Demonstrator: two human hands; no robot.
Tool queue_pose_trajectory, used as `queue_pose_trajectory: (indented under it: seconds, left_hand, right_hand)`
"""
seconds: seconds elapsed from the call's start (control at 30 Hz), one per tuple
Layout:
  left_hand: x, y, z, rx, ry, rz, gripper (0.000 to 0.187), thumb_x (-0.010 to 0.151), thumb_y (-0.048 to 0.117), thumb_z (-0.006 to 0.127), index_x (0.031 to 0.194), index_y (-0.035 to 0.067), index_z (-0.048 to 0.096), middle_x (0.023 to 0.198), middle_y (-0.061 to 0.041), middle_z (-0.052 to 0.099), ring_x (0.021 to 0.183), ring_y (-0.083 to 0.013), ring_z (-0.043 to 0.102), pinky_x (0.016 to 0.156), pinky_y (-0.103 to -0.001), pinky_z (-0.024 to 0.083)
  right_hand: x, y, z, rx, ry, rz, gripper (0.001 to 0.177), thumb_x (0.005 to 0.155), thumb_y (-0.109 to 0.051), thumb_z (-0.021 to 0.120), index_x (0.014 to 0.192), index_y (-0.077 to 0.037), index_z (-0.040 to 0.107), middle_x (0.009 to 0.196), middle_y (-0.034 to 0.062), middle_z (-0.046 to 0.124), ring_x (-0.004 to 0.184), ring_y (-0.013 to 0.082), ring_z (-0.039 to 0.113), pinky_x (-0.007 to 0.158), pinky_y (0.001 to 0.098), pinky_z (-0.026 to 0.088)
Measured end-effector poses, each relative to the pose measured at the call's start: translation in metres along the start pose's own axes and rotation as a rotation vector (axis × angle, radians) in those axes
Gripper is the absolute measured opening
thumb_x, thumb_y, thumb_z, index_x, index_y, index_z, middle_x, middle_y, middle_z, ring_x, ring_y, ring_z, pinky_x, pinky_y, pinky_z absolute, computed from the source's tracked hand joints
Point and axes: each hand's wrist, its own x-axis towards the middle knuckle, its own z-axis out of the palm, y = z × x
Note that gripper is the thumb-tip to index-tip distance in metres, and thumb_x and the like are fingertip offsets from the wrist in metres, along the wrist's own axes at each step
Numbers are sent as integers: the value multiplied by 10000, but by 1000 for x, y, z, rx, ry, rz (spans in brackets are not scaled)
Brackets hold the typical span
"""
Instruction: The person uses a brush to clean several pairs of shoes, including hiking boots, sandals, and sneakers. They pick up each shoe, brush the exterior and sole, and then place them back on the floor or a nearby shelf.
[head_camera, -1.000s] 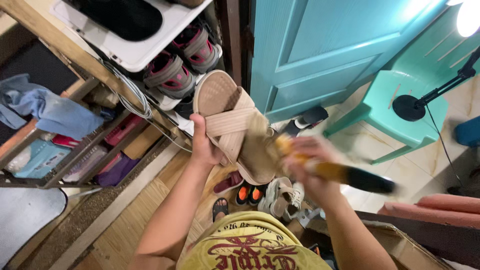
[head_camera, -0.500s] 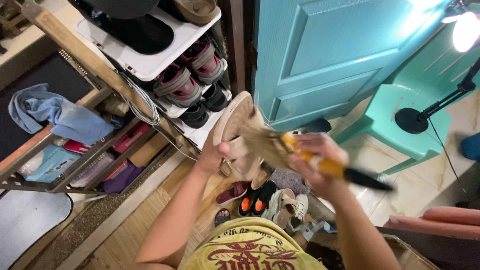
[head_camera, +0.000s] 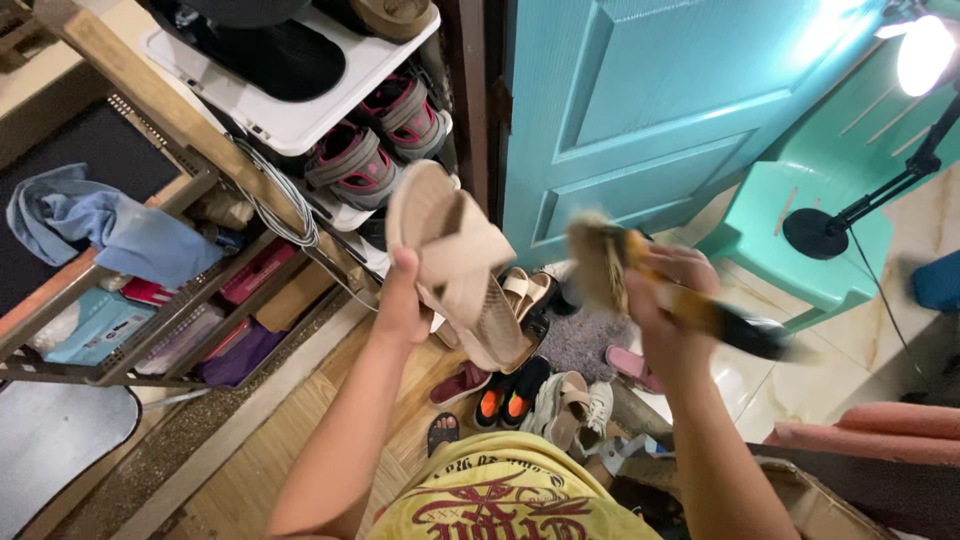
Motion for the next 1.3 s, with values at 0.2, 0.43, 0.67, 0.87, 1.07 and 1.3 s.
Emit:
queue_pose_trajectory:
  seconds: [0.2, 0.43, 0.67, 0.87, 1.07, 1.3]
  left_hand:
    - [18, 0, 25, 60, 225, -54, 948, 868, 675, 620, 1537, 56, 354, 1422, -157, 536, 1282, -287, 540, 1076, -462, 461]
    - [35, 5, 42, 266, 378, -71, 1024, 810, 731, 581, 1576, 128, 267, 1372, -154, 538, 1216, -291, 561, 1005, -444, 494]
    - [42, -3, 54, 102, 338, 6, 1064, 757, 710, 708, 1531, 128, 268, 1401, -120, 508, 1311, -255, 510, 1065, -450, 450]
    - [42, -14, 32, 71, 255, -119, 1107, 751, 800, 593, 1563, 115, 281, 1527, -123, 470, 1396, -277, 461, 1093, -465, 387]
    - [33, -16, 18, -270, -214, -54, 1065, 838, 818, 514, 1551, 37, 387, 1514, -153, 527, 1379, -301, 553, 1159, -491, 477]
    - [37, -11, 35, -312, -298, -29, 1057, 906, 838, 442, 1592, 36, 370, 1518, -156, 514, 1369, -302, 542, 1149, -492, 470]
  right_hand:
    - [-42, -22, 2, 334, -177, -13, 271, 886, -114, 794, 1080, -114, 605, 1186, 89, 690, 1064, 209, 696, 899, 331, 598]
    - [-27, -44, -4, 1, -484, 110, 272, 840, -99, 844, 1043, -81, 664, 1180, 121, 722, 1067, 279, 730, 877, 346, 619]
    - [-39, -37, 24, 92, -391, -159, 242, 834, -78, 844, 928, -97, 621, 1128, 110, 727, 988, 224, 745, 809, 312, 624]
    - [-66, -2, -11, -369, -679, 690, 247, 850, -219, 833, 1023, -91, 711, 1004, 76, 746, 844, 235, 745, 739, 351, 590]
    - [-52, 38, -18, 392, -692, 574, 139, 880, -47, 715, 1014, -38, 678, 1593, 93, 524, 1212, 198, 625, 985, 360, 510]
    - [-34, 47, -9, 706, -963, 613, 307, 936, -84, 686, 1241, -60, 674, 1616, 102, 427, 1419, 202, 500, 1141, 407, 448]
